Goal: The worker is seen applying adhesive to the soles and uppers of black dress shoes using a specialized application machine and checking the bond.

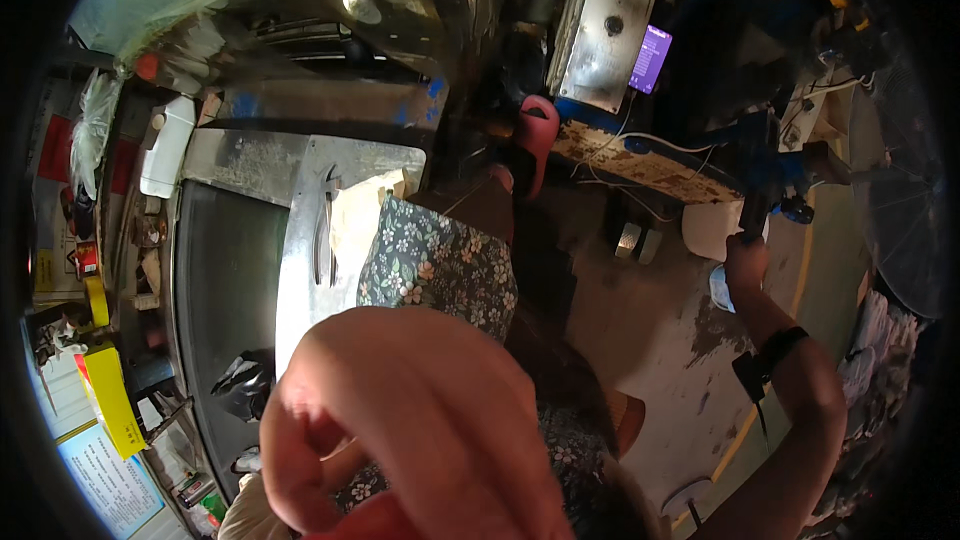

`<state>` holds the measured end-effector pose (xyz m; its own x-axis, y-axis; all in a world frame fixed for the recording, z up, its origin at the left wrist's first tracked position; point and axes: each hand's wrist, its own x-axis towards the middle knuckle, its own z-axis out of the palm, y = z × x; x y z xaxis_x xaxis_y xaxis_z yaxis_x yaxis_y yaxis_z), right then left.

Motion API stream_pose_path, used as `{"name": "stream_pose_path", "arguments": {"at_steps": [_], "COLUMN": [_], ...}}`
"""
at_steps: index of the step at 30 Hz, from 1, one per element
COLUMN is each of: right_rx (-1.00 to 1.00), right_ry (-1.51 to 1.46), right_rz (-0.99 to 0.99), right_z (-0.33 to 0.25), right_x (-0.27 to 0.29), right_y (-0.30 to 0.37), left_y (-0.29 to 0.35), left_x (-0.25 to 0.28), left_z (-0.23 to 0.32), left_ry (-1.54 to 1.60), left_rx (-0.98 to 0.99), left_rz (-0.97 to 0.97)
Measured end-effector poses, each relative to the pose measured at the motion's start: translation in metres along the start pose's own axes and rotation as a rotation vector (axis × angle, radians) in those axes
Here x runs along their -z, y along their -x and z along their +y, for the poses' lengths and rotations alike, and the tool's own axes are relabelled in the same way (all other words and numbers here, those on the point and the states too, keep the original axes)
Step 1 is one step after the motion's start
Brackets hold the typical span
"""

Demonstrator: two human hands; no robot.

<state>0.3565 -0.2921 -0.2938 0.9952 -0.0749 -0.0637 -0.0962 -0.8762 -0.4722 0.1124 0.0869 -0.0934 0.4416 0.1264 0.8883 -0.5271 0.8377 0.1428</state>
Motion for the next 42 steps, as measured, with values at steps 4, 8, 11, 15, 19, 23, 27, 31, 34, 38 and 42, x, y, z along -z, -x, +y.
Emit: {"name": "stream_pose_path", "arguments": {"at_steps": [4,8,11,15,19,23,27,31,34,38,42], "right_rx": [0.186,-0.024,-0.091,-0.084,-0.038,-0.077,-0.006,-0.045,-0.068,-0.073,-0.076], "right_ry": [0.172,-0.051,-0.044,-0.065,-0.032,-0.117,-0.019,-0.074,-0.044,-0.087,-0.096], "right_rz": [0.215,0.003,-0.045,-0.053,0.075,0.007,0.024,-0.039,-0.047,-0.062,-0.032], "right_z": [0.005,-0.01,-0.023,-0.023,-0.013,-0.01,-0.014,-0.014,-0.01,-0.006,-0.004], "right_x": [-0.006,0.003,0.009,0.006,-0.003,-0.003,0.002,0.004,0.002,0.0,0.0], "right_y": [0.0,0.009,0.013,0.012,0.009,0.009,0.01,0.009,0.006,0.003,0.003], "left_y": [-0.009,-0.014,-0.012,-0.003,-0.003,-0.008,-0.003,0.004,0.004,-0.002,0.006], "left_x": [-0.003,-0.021,-0.008,0.021,0.031,0.026,0.014,-0.006,-0.023,-0.036,-0.036], "left_z": [0.013,0.033,0.037,0.033,0.029,0.028,0.025,0.029,0.038,0.047,0.043], "left_ry": [0.052,0.246,0.262,0.145,0.139,0.112,0.182,0.286,0.33,0.41,0.556], "left_rx": [0.07,0.333,0.314,0.312,0.302,0.339,0.304,0.288,0.319,0.365,0.41], "left_rz": [0.143,0.59,0.727,0.836,0.871,0.85,0.86,0.819,0.812,0.775,0.729]}}
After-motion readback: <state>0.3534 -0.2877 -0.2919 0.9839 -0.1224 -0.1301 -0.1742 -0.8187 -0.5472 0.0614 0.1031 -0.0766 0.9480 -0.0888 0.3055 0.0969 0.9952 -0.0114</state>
